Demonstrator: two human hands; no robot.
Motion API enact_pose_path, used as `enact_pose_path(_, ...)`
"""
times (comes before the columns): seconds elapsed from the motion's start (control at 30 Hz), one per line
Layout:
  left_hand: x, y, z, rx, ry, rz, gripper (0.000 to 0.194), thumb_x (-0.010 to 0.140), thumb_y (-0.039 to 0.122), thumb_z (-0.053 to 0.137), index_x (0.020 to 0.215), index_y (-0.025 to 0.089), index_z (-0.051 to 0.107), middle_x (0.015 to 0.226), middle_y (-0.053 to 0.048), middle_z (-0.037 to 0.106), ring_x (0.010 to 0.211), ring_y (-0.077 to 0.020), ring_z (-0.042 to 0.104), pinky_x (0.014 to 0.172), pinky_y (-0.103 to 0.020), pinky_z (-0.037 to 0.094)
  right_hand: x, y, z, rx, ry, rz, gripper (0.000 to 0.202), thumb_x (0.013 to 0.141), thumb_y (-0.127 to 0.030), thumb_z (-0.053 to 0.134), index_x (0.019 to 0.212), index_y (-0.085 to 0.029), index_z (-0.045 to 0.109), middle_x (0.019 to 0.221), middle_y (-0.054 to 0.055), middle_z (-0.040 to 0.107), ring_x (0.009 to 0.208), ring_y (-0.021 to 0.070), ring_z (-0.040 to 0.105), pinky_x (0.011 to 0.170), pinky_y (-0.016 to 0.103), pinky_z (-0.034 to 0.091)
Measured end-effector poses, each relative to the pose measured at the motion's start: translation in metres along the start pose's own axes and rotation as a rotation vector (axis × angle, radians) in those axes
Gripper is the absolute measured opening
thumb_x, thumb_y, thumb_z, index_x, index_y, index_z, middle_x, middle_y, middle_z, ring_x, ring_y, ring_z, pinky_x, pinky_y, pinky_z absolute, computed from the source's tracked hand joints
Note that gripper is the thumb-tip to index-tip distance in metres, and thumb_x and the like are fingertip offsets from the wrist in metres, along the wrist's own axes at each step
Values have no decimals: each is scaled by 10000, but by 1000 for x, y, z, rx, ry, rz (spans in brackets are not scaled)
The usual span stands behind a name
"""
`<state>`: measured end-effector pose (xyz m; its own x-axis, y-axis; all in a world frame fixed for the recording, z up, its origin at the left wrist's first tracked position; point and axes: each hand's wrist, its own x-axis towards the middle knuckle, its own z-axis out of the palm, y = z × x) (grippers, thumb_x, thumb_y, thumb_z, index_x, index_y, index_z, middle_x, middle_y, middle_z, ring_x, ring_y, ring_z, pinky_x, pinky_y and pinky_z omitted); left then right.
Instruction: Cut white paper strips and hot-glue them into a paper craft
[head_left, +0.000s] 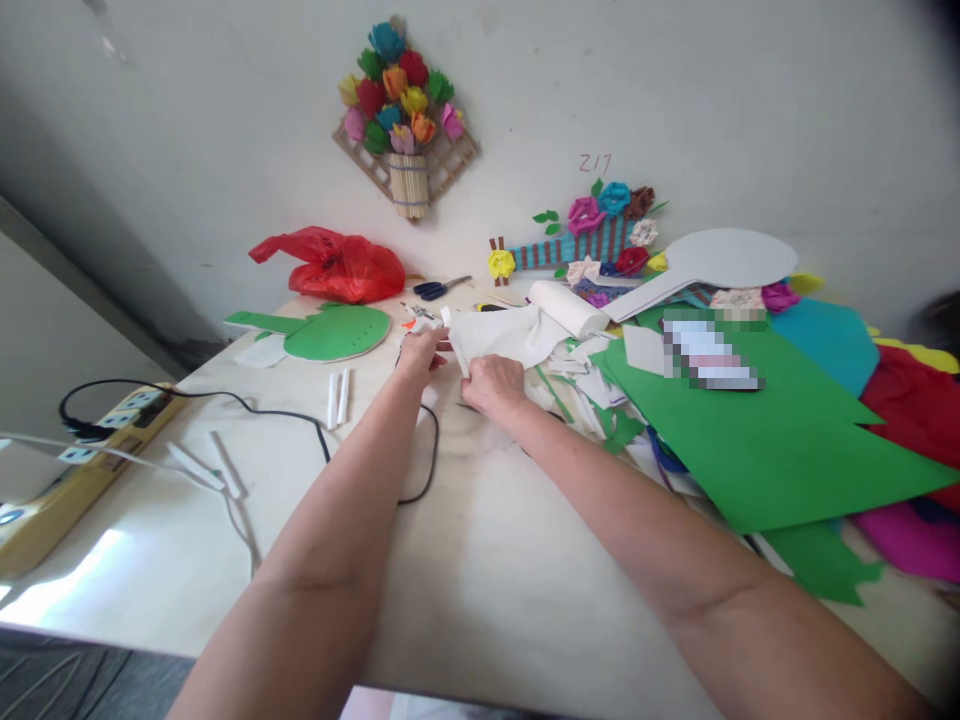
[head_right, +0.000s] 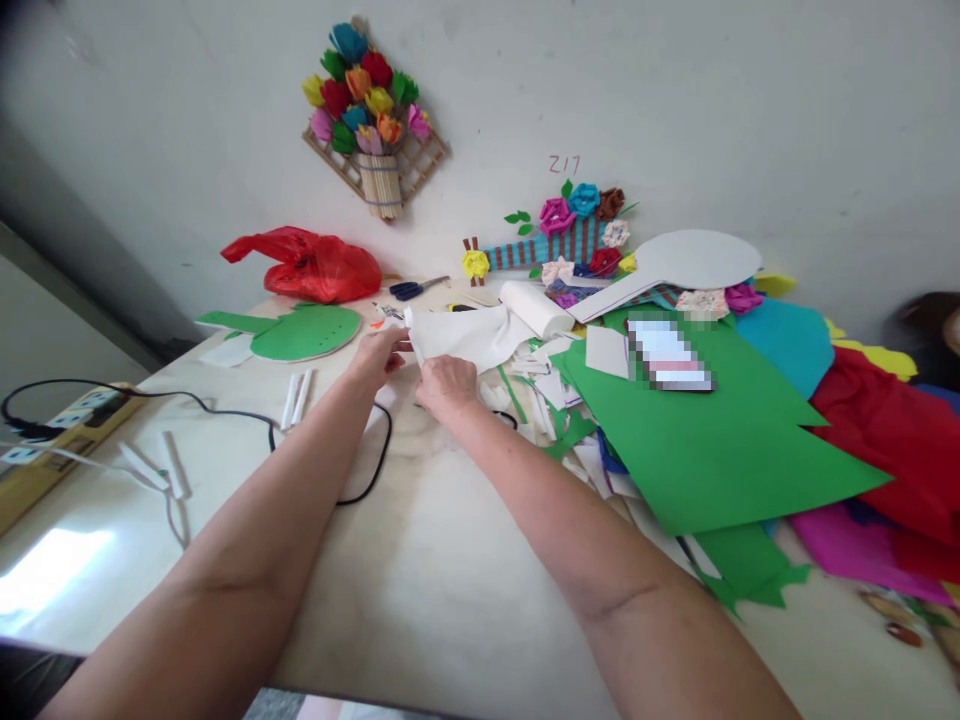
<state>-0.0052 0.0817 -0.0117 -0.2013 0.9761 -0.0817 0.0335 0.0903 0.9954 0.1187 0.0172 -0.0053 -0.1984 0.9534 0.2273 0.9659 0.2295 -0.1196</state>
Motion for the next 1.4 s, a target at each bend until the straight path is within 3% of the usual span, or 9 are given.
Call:
enact_pose_path(0.17, 2, -4, 2, 48, 52, 115, 193, 590, 326, 617, 623, 143, 565, 617, -31, 602, 354, -44, 375, 355, -195, 244, -1, 0, 2, -1, -4, -36, 279, 777, -278, 476, 939, -182, 681, 929, 132, 675, 860, 235, 623, 715, 314, 436)
enact_pose_path(0.3, 6, -6, 3, 39, 87, 122, 125, 582, 261, 596, 577, 145, 549, 563, -18, 577, 339, -48, 367, 345, -199, 250, 0, 1, 5, 3, -21, -31, 291, 767, -274, 478, 952, -183, 683, 941, 129, 675, 884, 230, 618, 733, 310, 432)
enact_pose_path(0.73, 5, -2, 8, -180, 146, -47, 71, 583, 208, 523, 612, 165, 473, 483, -3, 522, 312, -59, 336, 336, -196, 205, 11, 9, 14, 225, -80, 117, 237, 682, -320, 546, 830, -259, 720, 893, 43, 699, 877, 210, 623, 679, 262, 437)
enact_pose_path(1.2, 1, 8, 10, -304, 119, -210, 117, 637, 146, 521, 566, 167, 430, 396, 33, 393, 303, -52, 318, 318, -163, 195, 14, 10, 6, 383, -231, 231, 212, 670, -367, 635, 778, -214, 735, 764, 44, 694, 747, 173, 634, 600, 227, 408)
enact_pose_path(1.4, 0, 9, 8, -345, 106, -241, 136, 631, 121, 532, 570, 168, 420, 389, 35, 384, 310, -51, 331, 311, -143, 213, 16, 10, 7, 376, -229, 237, 224, 671, -373, 644, 791, -204, 728, 796, 58, 697, 779, 187, 638, 620, 235, 422)
